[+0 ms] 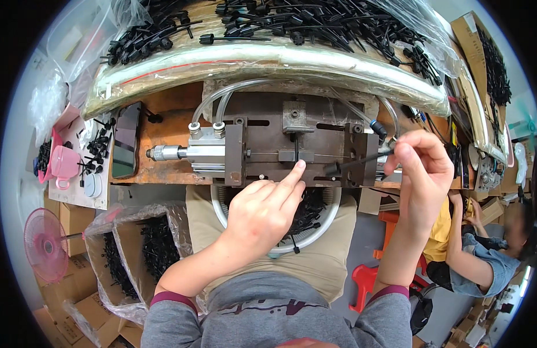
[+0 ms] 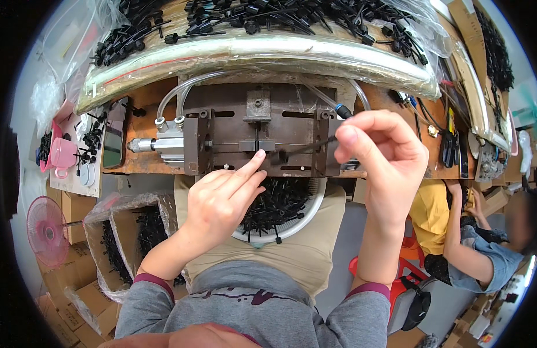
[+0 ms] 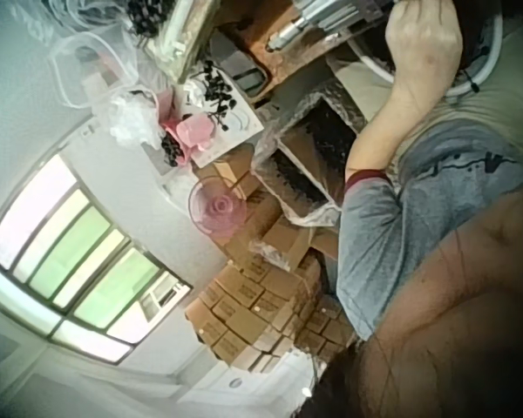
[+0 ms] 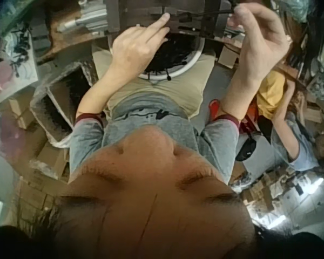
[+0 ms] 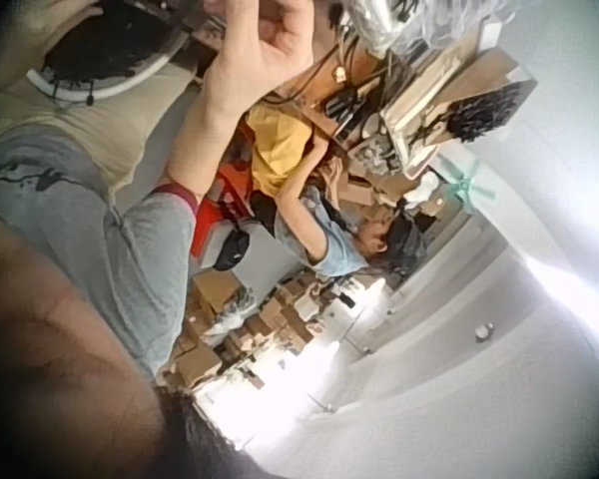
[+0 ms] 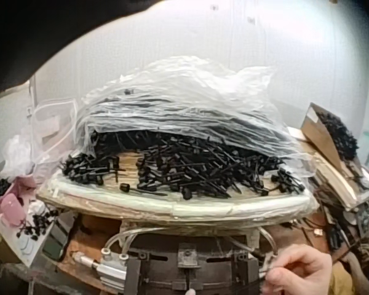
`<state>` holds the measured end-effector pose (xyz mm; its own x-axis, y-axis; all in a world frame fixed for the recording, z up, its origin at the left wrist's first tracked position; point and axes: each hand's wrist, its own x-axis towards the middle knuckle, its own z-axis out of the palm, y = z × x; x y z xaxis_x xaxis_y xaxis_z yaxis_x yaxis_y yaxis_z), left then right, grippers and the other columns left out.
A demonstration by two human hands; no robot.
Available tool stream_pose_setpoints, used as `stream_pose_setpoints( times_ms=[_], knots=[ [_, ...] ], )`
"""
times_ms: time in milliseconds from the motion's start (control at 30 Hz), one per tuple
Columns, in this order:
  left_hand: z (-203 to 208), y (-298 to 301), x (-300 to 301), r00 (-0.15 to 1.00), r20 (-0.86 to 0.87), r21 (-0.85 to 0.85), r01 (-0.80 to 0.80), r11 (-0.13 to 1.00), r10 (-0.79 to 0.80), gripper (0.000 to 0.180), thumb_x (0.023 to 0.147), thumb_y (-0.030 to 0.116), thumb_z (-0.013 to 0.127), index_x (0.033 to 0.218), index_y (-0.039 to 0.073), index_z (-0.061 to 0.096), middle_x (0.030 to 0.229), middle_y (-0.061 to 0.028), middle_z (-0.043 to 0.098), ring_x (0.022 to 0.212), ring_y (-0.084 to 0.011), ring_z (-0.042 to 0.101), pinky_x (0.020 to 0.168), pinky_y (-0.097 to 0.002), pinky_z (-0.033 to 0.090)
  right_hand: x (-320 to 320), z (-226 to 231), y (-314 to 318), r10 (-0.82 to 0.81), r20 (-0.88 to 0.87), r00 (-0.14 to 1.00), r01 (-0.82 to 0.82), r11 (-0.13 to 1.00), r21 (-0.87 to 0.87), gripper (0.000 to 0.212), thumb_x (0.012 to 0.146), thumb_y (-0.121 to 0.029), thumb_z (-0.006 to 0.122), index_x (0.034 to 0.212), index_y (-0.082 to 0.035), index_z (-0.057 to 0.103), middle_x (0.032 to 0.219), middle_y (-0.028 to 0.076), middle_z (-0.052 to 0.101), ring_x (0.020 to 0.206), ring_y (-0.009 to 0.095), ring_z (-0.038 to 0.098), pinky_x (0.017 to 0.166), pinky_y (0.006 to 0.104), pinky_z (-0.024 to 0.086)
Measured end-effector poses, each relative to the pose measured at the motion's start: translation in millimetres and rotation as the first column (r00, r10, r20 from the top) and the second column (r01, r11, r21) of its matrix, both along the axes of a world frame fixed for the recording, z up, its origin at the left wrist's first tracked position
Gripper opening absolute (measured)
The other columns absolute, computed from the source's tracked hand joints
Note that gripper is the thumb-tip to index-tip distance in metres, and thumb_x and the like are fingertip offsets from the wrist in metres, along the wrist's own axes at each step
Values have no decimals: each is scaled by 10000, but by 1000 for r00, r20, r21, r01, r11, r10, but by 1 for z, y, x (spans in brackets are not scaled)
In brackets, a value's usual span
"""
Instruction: Assemble black plastic components using a pneumatic jig.
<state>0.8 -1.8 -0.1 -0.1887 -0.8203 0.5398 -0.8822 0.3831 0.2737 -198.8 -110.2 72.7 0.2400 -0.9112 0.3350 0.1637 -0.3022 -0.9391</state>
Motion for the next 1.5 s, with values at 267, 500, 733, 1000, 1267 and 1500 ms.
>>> stream_pose_setpoints(
  times_ms=[267,500,733,1000,1267,1500],
  knots=[
    [2,0,3,999,-14,61,-29,998,30,265,707,114,792,952,41,721,1264,-114,659,640,-180,647,620,-273,521,-1,-4,11,37,-27,999,-31,984,175,102,893,-23,682,912,30,597,710,110,670,528,120,626,474,212,491],
    [4,0,3,999,-27,93,-35,995,38,272,694,101,793,952,48,727,1260,-111,661,621,-181,645,609,-274,521,4,-8,11,71,-28,997,-61,963,262,117,924,-65,661,905,14,577,672,128,666,477,115,585,438,221,470],
    [16,1,5,964,-266,169,40,985,7,339,707,40,796,1038,25,722,1220,-115,676,670,-166,671,643,-259,551,9,-8,8,132,-16,991,-122,948,295,129,934,-96,664,912,2,583,674,124,673,449,105,556,438,207,443],
    [47,20,24,702,-704,32,176,984,-103,363,697,10,836,1047,14,741,1024,-146,702,754,-145,679,615,-261,576,54,8,-4,219,-187,958,-193,970,147,187,888,-100,722,999,7,616,749,79,684,521,90,595,458,198,439],
    [14,13,6,953,-301,-19,20,1000,-24,275,701,103,820,924,2,695,1171,-164,674,759,-213,685,687,-287,563,116,31,-102,-665,-453,594,-98,500,-861,338,771,-108,751,1078,-84,613,991,73,668,806,252,662,727,361,523],
    [-5,5,-2,992,-122,-3,-10,1000,9,260,705,102,800,919,19,678,1247,-151,656,666,-205,662,622,-295,530,129,51,-128,-675,-529,515,-145,539,-830,89,863,-179,675,917,-112,702,946,39,648,874,280,650,762,396,523]
  ],
)
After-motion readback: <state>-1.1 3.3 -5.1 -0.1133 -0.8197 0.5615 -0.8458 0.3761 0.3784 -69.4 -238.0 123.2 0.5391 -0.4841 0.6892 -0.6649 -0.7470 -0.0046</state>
